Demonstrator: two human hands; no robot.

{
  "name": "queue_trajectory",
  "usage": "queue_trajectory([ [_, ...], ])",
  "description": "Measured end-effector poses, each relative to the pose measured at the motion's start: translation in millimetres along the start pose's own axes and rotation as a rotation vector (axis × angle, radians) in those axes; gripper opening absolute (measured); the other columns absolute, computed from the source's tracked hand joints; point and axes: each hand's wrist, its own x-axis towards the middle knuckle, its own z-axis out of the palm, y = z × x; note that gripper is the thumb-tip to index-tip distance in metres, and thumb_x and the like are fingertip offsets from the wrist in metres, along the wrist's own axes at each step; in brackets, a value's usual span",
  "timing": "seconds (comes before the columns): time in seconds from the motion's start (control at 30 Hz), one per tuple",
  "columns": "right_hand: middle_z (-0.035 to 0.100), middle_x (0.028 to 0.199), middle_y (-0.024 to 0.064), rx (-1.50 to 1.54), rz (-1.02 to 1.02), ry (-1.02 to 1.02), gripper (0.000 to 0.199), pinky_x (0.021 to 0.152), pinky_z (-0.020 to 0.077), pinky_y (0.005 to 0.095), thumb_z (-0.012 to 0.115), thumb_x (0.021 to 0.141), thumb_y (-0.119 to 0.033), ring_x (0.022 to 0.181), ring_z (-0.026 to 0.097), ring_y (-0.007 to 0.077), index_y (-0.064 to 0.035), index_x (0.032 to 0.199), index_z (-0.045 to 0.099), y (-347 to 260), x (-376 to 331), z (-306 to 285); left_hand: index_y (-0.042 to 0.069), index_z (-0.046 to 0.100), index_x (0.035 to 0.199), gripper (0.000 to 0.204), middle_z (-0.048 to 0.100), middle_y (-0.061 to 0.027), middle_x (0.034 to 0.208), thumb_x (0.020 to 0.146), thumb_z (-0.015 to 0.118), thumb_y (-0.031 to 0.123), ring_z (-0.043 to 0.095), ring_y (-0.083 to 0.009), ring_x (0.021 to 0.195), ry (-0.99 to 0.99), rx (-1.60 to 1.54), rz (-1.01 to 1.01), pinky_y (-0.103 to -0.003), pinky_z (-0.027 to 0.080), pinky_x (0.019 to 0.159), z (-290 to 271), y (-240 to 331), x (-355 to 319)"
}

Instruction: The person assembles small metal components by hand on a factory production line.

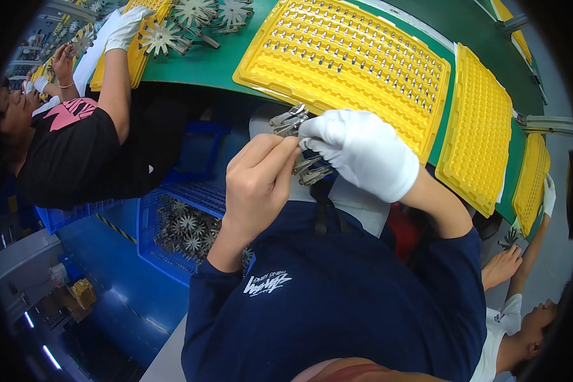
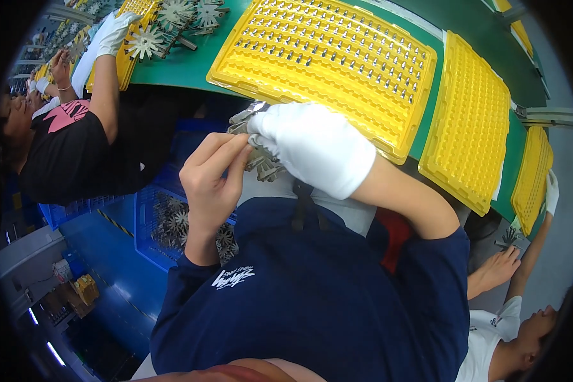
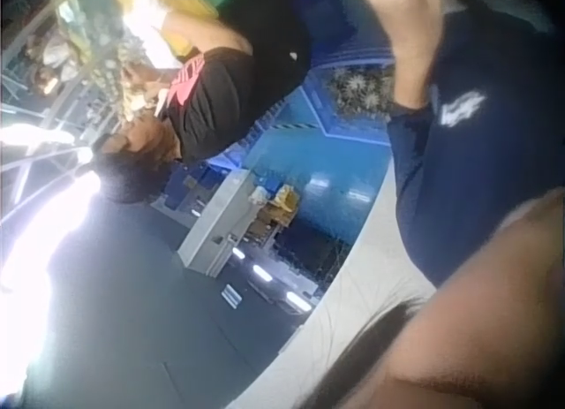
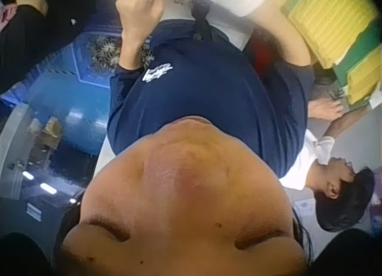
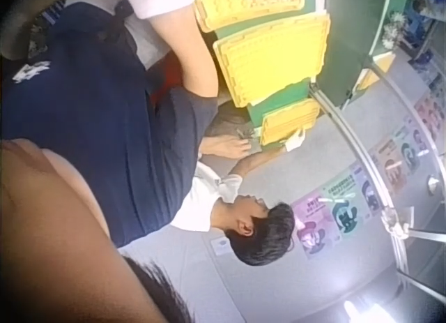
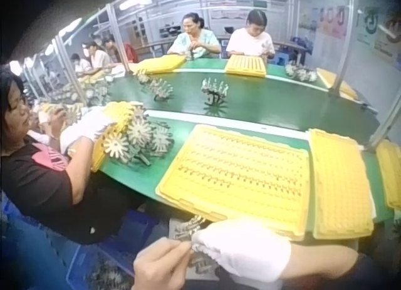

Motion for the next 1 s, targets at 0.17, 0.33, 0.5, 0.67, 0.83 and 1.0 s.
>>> queue_trajectory([
  [0.17, 0.07, 0.087, 0.0148, 0.098, 0.003, 0.015, 0.013, 0.07, 0.0549, 0.0425, 0.064, 0.091, -0.015, 0.079, 0.068, 0.0353, -0.0069, 0.101, 0.067, 5, 3, 1, -0.003, 0.073, 0.098, 0.018, 0.067, -0.0114, 0.085, 0.081, 0.073, -0.009, 0.065, -0.0206, 0.07, -0.014, 0.039, 0.009, -0.029, 0.051, 0.063, 1, -6, 3],
  [0.33, 0.071, 0.09, 0.0144, -0.086, 0.078, 0.115, 0.016, 0.074, 0.0557, 0.0372, 0.073, 0.09, -0.016, 0.081, 0.069, 0.0327, -0.005, 0.101, 0.07, 36, 14, -27, -0.002, 0.071, 0.099, 0.015, 0.065, -0.0109, 0.085, 0.084, 0.073, -0.005, 0.063, -0.023, 0.067, 0.018, -0.003, -0.075, -0.032, 0.049, 0.06, -4, -6, 0],
  [0.5, 0.067, 0.096, 0.0131, -0.363, 0.14, 0.007, 0.016, 0.08, 0.0541, 0.0418, 0.066, 0.092, -0.015, 0.091, 0.067, 0.0345, -0.0106, 0.108, 0.07, 116, 22, -26, -0.002, 0.072, 0.098, 0.014, 0.065, -0.0107, 0.085, 0.084, 0.072, -0.005, 0.063, -0.022, 0.067, 0.055, -0.006, -0.076, -0.031, 0.05, 0.059, -5, -12, 2],
  [0.67, 0.066, 0.097, 0.0098, -0.51, -0.002, -0.055, 0.021, 0.08, 0.0539, 0.0404, 0.066, 0.089, -0.014, 0.093, 0.067, 0.0305, -0.0141, 0.109, 0.072, 139, 27, -17, -0.002, 0.074, 0.098, 0.016, 0.069, -0.0112, 0.086, 0.083, 0.072, -0.006, 0.066, -0.0194, 0.073, 0.043, -0.004, -0.17, -0.028, 0.051, 0.066, -7, -9, 3],
  [0.83, 0.066, 0.095, 0.0098, -0.456, -0.098, -0.071, 0.018, 0.078, 0.054, 0.0403, 0.066, 0.087, -0.011, 0.09, 0.067, 0.0305, -0.0132, 0.104, 0.071, 149, 36, -22, -0.002, 0.072, 0.098, 0.014, 0.066, -0.0119, 0.086, 0.084, 0.072, -0.005, 0.064, -0.0238, 0.069, 0.03, 0.005, -0.099, -0.031, 0.05, 0.061, -7, -13, 6],
  [1.0, 0.063, 0.093, 0.011, -0.285, -0.139, 0.092, 0.012, 0.079, 0.0533, 0.0383, 0.066, 0.087, -0.006, 0.087, 0.066, 0.031, -0.0077, 0.099, 0.067, 142, 36, -24, -0.002, 0.072, 0.098, 0.014, 0.066, -0.0125, 0.087, 0.085, 0.072, -0.004, 0.065, -0.0245, 0.07, 0.031, 0.024, -0.13, -0.032, 0.05, 0.061, -9, -13, 2],
])
